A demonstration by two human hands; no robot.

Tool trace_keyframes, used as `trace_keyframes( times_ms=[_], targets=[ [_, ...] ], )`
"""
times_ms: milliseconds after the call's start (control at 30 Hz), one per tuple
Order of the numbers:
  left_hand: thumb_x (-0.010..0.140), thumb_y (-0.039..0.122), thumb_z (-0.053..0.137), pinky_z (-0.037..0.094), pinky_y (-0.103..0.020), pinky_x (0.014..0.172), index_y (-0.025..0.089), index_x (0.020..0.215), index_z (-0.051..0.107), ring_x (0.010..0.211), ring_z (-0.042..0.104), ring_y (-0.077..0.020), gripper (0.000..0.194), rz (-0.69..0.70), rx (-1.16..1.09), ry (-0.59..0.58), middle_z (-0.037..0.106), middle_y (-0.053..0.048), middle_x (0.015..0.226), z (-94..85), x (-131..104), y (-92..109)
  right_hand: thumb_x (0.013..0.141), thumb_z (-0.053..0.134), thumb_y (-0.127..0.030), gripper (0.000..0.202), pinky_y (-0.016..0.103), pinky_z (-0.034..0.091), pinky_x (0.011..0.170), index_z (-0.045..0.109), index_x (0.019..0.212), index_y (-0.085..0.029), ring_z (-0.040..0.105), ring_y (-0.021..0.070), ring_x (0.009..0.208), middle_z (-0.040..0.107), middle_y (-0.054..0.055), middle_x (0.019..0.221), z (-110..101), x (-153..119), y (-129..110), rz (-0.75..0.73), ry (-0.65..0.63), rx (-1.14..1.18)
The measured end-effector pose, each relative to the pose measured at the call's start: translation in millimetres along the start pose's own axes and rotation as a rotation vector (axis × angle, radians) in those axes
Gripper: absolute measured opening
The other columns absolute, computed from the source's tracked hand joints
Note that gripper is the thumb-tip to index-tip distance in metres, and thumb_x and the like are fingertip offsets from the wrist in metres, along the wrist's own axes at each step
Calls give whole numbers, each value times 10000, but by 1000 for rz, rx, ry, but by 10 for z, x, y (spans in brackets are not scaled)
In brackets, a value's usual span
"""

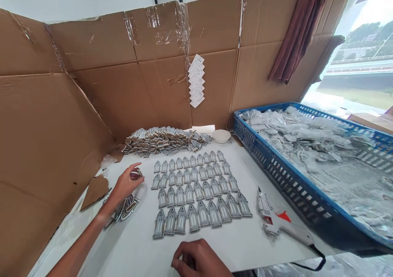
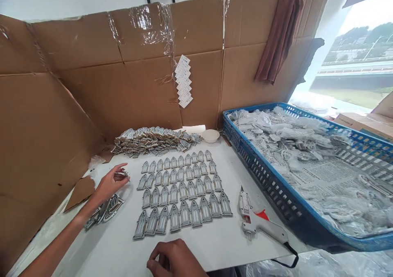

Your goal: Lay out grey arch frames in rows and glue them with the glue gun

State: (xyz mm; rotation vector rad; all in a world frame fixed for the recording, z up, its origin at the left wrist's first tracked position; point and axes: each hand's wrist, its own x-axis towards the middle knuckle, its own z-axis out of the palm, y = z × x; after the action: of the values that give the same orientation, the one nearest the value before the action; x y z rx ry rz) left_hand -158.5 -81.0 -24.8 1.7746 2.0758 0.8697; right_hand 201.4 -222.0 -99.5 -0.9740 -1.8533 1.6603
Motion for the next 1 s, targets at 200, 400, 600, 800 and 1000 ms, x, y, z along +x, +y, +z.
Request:
trace_keyframes(
  times_ms=[200,400,600,800,1000],
  targets=[
    [781,745,761,643,-418,971,240,1085,750,960,782,-272,589,-28,-140,41,781,-98,1192,98,-755,223,968,691,-313,200,202,387,635,854,1006,-202,604,127,682,680,-12,723,-32,-99,-122,-26,20,13],
    [893,734,592,545,-340,709,280,1077,756,703,675,-231,517,-92,65,36,723,-7,770,148,-1226,354,1008,663,-333,240,212,424,680,857,1041,-195,639,148,730,713,12,768,-87,-144,-247,-10,14,-47],
    [857,711,544,464,-335,644,270,915,643,658,685,-250,456,-193,194,-31,729,-21,743,225,-1284,285,1007,671,-312,222,206,416,666,855,1037,-191,656,143,720,743,12,780,-74,-131,-232,-41,16,-51],
    [1010,615,427,414,-351,629,273,973,590,785,764,-326,381,-182,510,-123,785,-79,819,246,-1258,398,1017,660,-313,226,210,410,661,850,1035,-192,645,139,705,745,9,771,-81,-137,-221,-45,14,-44],
    [1096,509,313,429,-365,652,263,1049,626,920,790,-347,401,-125,770,-203,814,-136,1081,314,-1196,594,1008,663,-322,224,215,404,652,848,1031,-198,640,146,705,737,10,760,-94,-139,-221,-35,4,-21]
  ],
)
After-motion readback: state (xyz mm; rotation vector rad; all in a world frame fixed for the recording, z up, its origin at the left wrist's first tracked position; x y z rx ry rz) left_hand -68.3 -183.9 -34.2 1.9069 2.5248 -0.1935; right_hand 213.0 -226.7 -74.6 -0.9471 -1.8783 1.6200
